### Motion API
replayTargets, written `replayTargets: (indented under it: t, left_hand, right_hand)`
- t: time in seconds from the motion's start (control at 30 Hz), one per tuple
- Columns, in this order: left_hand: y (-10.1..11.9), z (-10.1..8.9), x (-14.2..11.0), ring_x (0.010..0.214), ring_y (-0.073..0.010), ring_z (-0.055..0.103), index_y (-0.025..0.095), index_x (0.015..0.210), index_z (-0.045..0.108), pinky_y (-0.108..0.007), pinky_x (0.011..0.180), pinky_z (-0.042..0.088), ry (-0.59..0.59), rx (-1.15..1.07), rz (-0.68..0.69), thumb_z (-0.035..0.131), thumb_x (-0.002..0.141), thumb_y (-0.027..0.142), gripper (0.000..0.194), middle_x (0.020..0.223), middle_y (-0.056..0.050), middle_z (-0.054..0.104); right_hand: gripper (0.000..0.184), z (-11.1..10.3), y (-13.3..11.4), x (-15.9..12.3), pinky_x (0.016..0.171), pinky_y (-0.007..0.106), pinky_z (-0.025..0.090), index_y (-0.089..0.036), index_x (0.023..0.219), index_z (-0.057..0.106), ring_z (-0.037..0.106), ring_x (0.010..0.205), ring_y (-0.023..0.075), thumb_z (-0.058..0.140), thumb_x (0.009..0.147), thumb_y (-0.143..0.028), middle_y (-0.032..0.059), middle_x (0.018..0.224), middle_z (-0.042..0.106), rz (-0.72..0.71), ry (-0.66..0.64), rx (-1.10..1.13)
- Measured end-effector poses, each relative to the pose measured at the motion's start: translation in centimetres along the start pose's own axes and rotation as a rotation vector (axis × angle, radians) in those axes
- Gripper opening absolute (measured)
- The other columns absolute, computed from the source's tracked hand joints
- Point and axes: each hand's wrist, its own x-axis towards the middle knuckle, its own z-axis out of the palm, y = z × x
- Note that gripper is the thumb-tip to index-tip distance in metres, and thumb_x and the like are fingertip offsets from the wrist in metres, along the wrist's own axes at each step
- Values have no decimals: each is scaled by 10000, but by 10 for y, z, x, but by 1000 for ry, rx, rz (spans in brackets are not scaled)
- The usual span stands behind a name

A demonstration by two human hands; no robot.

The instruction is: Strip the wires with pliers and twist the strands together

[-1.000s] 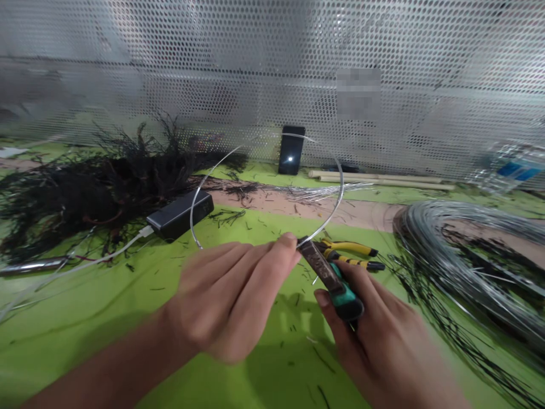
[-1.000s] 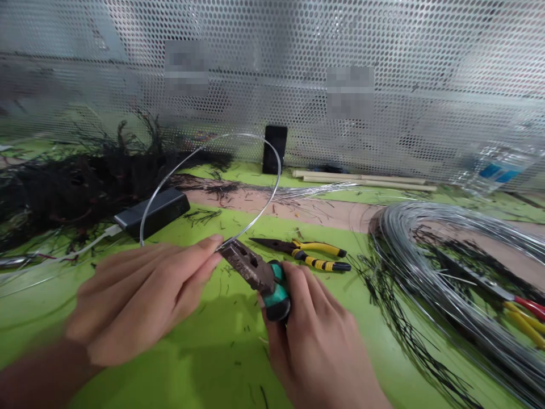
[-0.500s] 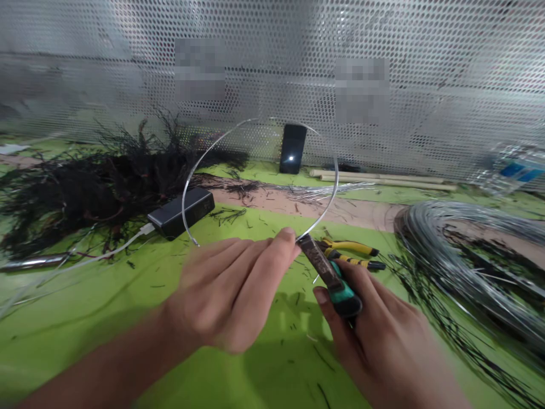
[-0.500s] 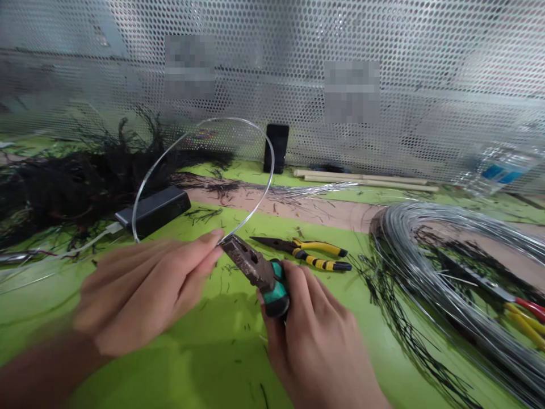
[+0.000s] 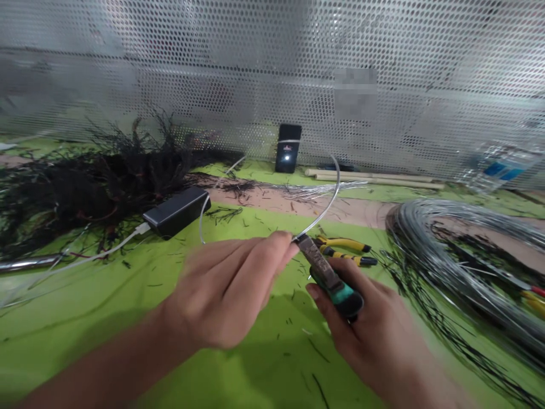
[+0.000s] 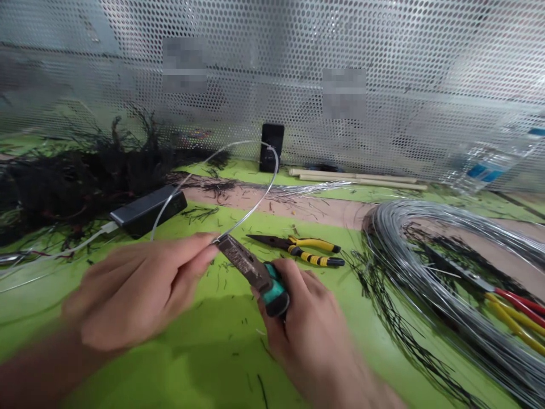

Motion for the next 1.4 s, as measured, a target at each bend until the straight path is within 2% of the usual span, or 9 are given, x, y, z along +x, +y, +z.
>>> replayTargets:
  t: [0.13,0.3,0.43,0.6,0.73,1.0,1.23,1.33,1.4]
  left_hand:
    - [5,3,-1,611,-101,719,216,1106,690,-219,668,622,3,-71,-123,568,1100,205,123,794,38,785]
    - [6,3,2,617,-84,675,195,1092,658,-203,658,551,0,-157,-161,570,1090,185,88,805,39,756]
    - [4,-1,7,507,-63,535,182,1036,602,-213,514,425,-108,-317,-260,501,1093,199,117,707,62,637]
    - [1,-8,17,437,-45,390,193,814,513,-222,438,270,-258,-537,-370,465,1078,182,268,564,99,413]
    - [3,-13,21,447,-49,352,192,738,510,-215,420,239,-295,-694,-538,474,1098,257,368,549,87,366]
    - [7,-15,19,427,-70,239,216,774,579,-219,374,160,-328,-1133,-896,494,1099,463,417,531,86,266]
    - [-1,-13,15,466,-76,298,229,791,628,-238,420,222,-376,-1204,-928,535,1094,517,429,558,76,319]
    - [-3,-16,16,462,-83,306,234,787,628,-253,437,239,-424,-1194,-863,505,1106,505,436,552,77,327]
    - [-2,-19,19,448,-81,313,228,779,626,-254,428,229,-427,-1082,-762,488,1112,436,415,543,78,332]
  right_hand:
    - [42,0,-4,2,370,220,400,-228,970,589,509,404,129,571,996,-257,-71,569,576,73,-59,156]
    - [25,5,-3,0,438,203,451,-230,980,593,558,478,118,570,989,-225,-57,657,614,103,-64,282]
    - [18,10,-3,0,427,200,423,-229,974,595,519,467,113,582,987,-231,-67,634,579,118,-64,299]
    - [50,11,-4,1,419,203,395,-224,948,587,471,454,109,577,993,-245,-74,606,525,105,-37,287]
    - [19,15,-4,2,398,207,342,-223,959,572,428,439,102,575,977,-220,-88,588,486,111,-32,302]
    - [105,29,0,5,445,212,387,-223,1008,578,495,474,109,583,925,-158,-60,656,577,114,-12,375]
    - [143,42,10,12,504,234,433,-220,1047,570,567,561,136,593,920,-160,-16,742,653,38,24,416]
    - [156,44,13,13,510,239,448,-216,1075,562,584,577,143,588,927,-176,2,775,678,8,31,423]
    - [153,43,14,15,533,247,468,-214,1084,563,599,600,149,590,935,-192,11,798,689,-20,32,422]
